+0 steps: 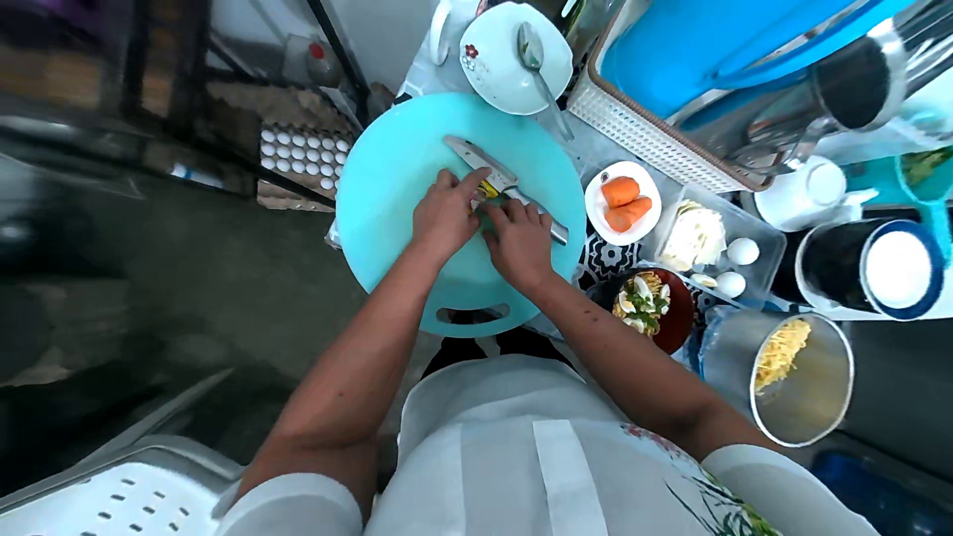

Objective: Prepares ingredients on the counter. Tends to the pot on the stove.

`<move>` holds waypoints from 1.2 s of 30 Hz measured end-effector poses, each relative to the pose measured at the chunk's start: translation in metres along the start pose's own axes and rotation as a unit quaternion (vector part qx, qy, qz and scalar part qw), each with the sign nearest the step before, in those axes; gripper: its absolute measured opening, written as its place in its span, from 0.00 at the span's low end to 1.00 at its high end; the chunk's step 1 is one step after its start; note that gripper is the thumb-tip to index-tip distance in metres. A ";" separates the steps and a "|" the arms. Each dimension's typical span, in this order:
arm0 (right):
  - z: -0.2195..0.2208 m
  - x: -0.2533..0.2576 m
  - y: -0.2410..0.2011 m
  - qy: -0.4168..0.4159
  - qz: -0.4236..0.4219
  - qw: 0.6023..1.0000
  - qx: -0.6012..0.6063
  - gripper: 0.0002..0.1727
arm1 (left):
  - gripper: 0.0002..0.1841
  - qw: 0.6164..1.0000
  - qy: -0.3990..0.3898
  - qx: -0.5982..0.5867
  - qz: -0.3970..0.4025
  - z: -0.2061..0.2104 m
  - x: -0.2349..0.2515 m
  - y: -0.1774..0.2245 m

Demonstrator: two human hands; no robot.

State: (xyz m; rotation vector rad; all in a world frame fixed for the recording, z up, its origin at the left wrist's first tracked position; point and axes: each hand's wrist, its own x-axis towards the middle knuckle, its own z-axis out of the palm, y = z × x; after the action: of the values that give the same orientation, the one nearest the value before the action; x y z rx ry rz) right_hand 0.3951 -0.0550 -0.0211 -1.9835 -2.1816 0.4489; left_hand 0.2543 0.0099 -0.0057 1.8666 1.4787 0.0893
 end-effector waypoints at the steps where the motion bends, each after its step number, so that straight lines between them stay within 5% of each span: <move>1: 0.001 -0.001 0.000 0.002 0.001 1.000 0.000 0.19 | 0.33 1.000 -0.014 0.006 0.002 -0.004 0.002 0.000; 7: 0.000 -0.004 0.001 -0.006 0.013 1.000 0.015 0.19 | 0.23 0.994 -0.092 -0.058 -0.010 -0.010 0.004 -0.002; 12: 0.000 -0.008 0.002 0.005 0.010 0.999 0.033 0.19 | 0.12 0.998 -0.040 -0.011 -0.040 -0.003 -0.004 0.005; 15: -0.014 -0.014 0.000 -0.017 0.029 0.989 0.142 0.23 | 0.09 0.997 0.032 -0.075 -0.008 0.000 -0.016 0.002; 19: -0.031 -0.021 0.005 -0.065 0.100 0.893 0.434 0.19 | 0.08 0.948 0.072 -0.309 -0.013 0.001 -0.036 0.003; 23: -0.038 -0.020 0.007 -0.066 0.189 0.741 0.641 0.06 | 0.05 0.838 0.066 -0.539 -0.047 0.005 -0.048 0.014; 25: -0.044 -0.017 0.010 -0.063 0.207 0.698 0.682 0.08 | 0.08 0.779 0.036 -0.622 -0.072 0.009 -0.050 0.017; 28: -0.054 -0.020 0.016 -0.045 0.129 0.801 0.583 0.10 | 0.13 0.751 0.006 -0.654 -0.094 0.019 -0.050 0.020; 31: -0.057 -0.020 0.022 0.077 -0.004 0.939 0.334 0.09 | 0.16 0.780 0.042 -0.615 -0.106 0.027 -0.049 0.021; 33: -0.048 -0.013 0.030 0.146 -0.074 0.967 0.193 0.09 | 0.18 0.801 0.079 -0.583 -0.109 0.030 -0.050 0.018; 36: -0.045 -0.010 0.037 0.143 -0.070 0.979 0.128 0.09 | 0.17 0.822 0.106 -0.549 -0.109 0.028 -0.052 0.015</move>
State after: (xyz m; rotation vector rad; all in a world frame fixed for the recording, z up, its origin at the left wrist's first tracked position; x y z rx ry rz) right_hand 0.4457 -0.0569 0.0100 -1.6357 -1.9593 0.3749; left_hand 0.2623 -0.0499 0.0017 0.7467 1.3030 0.8695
